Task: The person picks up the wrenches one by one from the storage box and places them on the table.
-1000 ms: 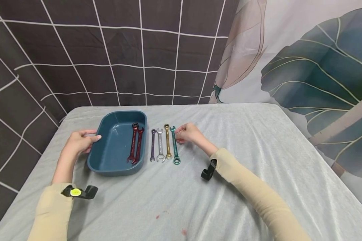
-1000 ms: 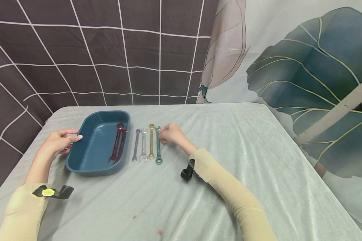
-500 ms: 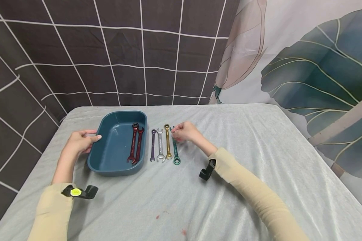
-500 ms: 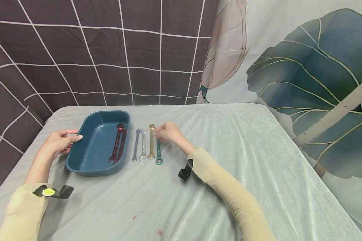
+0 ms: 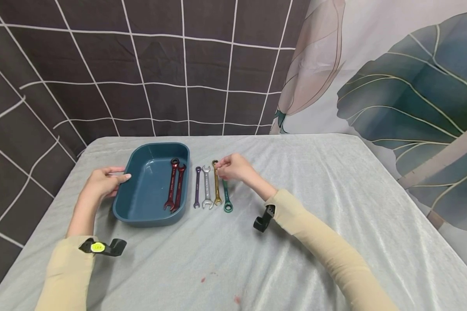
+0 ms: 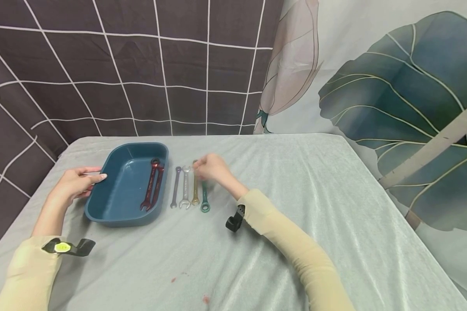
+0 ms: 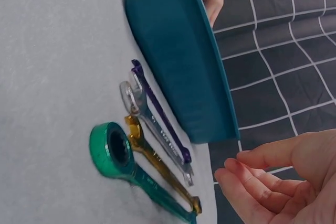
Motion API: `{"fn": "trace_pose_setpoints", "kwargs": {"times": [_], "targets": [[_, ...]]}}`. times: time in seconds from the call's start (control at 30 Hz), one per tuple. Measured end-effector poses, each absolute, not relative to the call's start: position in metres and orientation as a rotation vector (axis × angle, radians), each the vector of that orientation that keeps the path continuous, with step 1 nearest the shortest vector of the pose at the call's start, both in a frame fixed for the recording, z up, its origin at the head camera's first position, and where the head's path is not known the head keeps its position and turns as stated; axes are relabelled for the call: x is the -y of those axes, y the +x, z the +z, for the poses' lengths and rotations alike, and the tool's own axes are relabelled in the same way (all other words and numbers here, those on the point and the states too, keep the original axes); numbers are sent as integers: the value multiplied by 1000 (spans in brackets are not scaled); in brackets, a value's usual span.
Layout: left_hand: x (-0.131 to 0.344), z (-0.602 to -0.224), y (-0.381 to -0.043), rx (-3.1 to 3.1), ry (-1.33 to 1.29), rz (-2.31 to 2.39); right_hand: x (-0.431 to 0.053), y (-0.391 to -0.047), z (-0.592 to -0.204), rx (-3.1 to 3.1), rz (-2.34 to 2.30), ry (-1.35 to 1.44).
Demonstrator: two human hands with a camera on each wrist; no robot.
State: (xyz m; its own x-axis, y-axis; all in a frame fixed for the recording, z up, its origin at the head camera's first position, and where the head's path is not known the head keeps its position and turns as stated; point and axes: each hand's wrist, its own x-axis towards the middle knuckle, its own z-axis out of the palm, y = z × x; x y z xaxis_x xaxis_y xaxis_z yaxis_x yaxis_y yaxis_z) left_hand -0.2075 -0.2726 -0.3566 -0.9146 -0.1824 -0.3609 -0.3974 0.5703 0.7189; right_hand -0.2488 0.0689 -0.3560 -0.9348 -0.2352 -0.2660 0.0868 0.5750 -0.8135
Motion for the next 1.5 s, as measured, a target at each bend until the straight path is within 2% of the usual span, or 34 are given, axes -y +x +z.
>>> {"fn": "trace_pose_setpoints", "kwargs": {"times": [0.57, 0.93, 1.27, 1.5], "targets": [[273, -357, -209, -2559, -483, 1270, -48, -247, -340, -2509, -1234, -284], [292, -386, -227, -2554, -544, 1322, -35, -244, -329, -2547, -1185, -359], [273, -358, -210, -2566, -507, 1263, -22, -243, -323, -2610, -1122, -436], [273, -357, -208, -2573, -475, 1274, -12, -243, -319, -2599, -1121, -466]]}}
